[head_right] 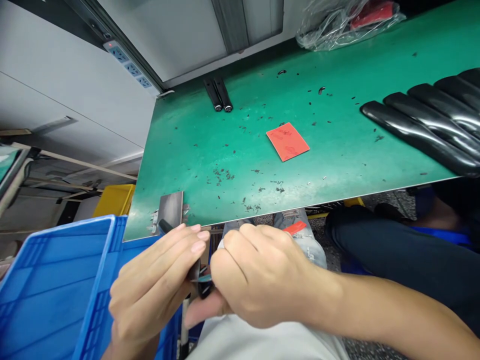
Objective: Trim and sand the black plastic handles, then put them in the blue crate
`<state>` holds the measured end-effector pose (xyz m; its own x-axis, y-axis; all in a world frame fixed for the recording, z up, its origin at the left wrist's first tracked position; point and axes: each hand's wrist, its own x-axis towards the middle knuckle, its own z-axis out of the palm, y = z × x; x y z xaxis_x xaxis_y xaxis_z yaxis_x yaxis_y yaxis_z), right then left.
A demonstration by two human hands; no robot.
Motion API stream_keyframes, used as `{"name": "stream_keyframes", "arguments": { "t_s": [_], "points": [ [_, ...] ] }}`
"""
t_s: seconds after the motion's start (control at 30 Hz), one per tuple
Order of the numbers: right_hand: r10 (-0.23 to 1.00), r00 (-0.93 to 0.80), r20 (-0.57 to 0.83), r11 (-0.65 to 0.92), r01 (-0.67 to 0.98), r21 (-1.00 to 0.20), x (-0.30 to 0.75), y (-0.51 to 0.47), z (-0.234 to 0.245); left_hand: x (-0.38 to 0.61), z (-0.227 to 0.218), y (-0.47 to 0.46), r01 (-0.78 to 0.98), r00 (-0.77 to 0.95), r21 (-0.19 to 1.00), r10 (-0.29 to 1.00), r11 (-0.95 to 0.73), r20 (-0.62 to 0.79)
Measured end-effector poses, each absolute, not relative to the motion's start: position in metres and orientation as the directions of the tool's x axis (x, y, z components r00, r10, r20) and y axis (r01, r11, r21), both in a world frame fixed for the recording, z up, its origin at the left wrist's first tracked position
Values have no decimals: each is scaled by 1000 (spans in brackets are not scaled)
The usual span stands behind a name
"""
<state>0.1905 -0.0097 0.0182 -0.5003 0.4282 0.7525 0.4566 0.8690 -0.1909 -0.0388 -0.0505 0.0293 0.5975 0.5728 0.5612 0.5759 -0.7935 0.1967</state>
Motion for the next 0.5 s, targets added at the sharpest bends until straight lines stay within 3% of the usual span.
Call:
{"name": "stream_keyframes", "arguments": {
  "t_s": [0.5],
  "points": [
    [307, -476, 824, 906, 411, -100, 192, -5, 14, -33, 35, -59, 610, 556, 351, 699, -711, 449]
  ]
}}
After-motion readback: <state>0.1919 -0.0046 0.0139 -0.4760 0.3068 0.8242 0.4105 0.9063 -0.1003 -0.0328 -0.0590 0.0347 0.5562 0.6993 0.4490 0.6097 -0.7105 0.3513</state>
